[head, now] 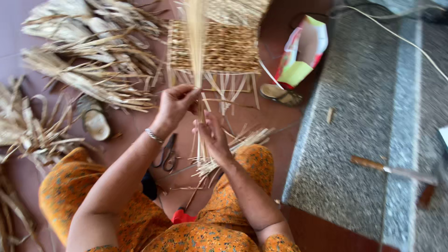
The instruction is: The person sits on a tiled floor and bundles dried straw into neat bunches. They align the strands, trim the ends with scissors, and tie the bundles with thin straw strips, placing finished bundles aside.
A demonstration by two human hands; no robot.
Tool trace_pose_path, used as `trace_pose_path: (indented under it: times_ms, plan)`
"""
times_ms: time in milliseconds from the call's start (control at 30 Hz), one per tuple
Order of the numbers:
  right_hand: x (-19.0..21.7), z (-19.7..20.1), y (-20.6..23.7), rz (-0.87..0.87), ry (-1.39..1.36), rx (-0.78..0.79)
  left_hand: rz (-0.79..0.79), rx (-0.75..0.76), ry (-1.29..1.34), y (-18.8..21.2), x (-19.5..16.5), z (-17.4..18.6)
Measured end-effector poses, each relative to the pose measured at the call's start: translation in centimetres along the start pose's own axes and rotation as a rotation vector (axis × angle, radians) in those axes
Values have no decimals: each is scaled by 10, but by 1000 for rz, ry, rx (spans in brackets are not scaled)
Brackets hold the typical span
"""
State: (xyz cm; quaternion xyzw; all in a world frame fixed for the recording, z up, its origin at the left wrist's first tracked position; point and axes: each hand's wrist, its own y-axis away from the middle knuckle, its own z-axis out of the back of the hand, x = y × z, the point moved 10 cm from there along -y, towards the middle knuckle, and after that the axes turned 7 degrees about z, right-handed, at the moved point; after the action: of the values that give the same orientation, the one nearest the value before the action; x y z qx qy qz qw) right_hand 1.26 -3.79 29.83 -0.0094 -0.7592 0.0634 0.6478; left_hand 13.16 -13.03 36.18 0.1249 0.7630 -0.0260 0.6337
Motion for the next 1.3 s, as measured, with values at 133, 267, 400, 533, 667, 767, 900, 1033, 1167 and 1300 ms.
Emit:
trace_pose_path:
  times_ms: [133,267,400,533,667,767,900,1033,1167,1300]
  plan:
    - [25,46,34,103,-119,-178,-2,180,20,5,-8,-52]
    - [60,172,64,145,-53,-505,-137,332,-199,21,-7,-95]
    - [72,339,134,135,135,-890,13,350,-292,24,37,-89]
    - [68,439,191,322,787,-983,184,242,-288,21,92,-47]
    - [-26,516,262,-534,1221,-920,272,215,-329,24,131,-10]
    - [-43,534,272,-689,1516,-818,301,162,-363,28,149,20]
    - [-53,543,267,-764,1444,-848,300,11,-263,18,164,84]
    - [4,462,150,54,1383,-530,338,-415,63,16,201,205]
    - [41,340,67,129,1135,-303,356,-677,226,26,249,296]
    - [72,184,1,254,1075,30,402,-733,-214,28,286,330]
